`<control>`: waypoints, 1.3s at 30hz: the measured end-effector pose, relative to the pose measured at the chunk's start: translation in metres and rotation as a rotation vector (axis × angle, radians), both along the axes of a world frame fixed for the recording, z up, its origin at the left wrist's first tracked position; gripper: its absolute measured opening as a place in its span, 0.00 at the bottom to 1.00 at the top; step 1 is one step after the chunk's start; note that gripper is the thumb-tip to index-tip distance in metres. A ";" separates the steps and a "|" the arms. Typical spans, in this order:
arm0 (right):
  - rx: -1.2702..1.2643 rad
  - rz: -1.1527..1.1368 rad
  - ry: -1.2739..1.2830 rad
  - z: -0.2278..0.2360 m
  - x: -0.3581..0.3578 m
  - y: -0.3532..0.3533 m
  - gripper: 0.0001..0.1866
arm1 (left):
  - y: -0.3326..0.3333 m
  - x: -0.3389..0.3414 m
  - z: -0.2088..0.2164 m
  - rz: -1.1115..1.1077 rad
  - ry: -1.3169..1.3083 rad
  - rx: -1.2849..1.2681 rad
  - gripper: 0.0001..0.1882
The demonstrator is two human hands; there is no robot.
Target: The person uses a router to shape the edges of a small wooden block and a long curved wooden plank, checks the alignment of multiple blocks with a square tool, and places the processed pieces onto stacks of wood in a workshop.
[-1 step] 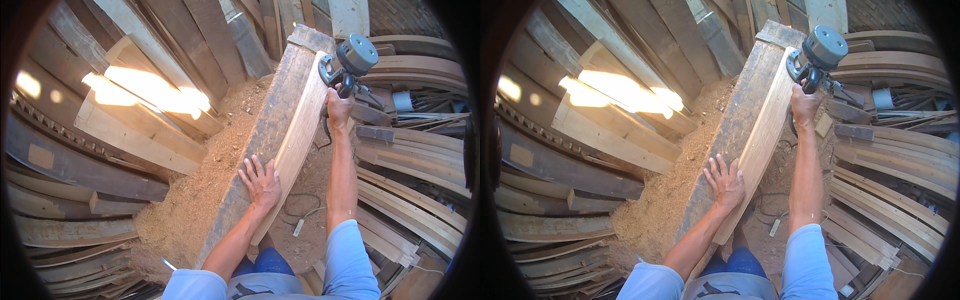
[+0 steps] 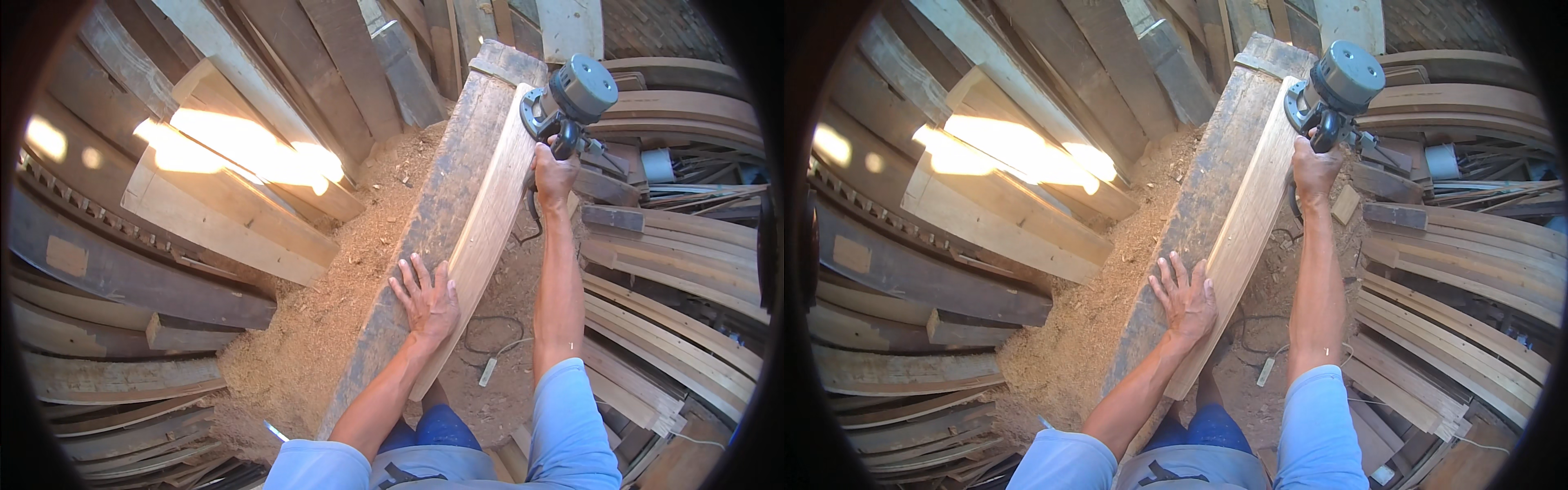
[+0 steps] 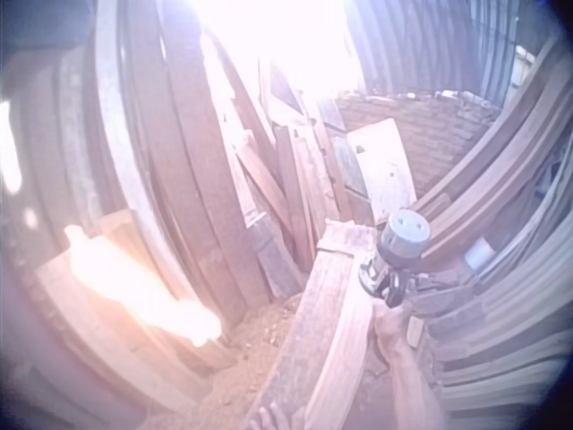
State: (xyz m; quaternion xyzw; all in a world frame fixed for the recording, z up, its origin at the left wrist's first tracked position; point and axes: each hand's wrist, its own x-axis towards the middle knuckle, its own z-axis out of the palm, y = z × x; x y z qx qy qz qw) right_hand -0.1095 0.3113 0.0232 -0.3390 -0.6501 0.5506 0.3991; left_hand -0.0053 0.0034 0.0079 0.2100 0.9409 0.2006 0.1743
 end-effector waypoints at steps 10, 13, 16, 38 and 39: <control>-0.003 0.022 -0.011 -0.003 -0.011 0.019 0.08 | -0.001 0.000 0.002 -0.005 0.011 0.008 0.25; -0.004 0.024 -0.020 -0.004 -0.013 0.025 0.08 | 0.000 0.000 0.001 -0.005 0.011 0.010 0.25; -0.011 0.029 -0.036 -0.003 -0.016 0.029 0.07 | 0.000 0.000 0.000 -0.002 0.010 0.007 0.25; -0.146 -0.045 0.137 0.004 -0.043 0.110 0.13 | 0.007 0.001 -0.001 0.036 0.058 -0.072 0.25; -0.188 -0.048 0.153 0.007 -0.039 0.115 0.13 | 0.007 0.002 -0.002 0.038 0.066 -0.079 0.24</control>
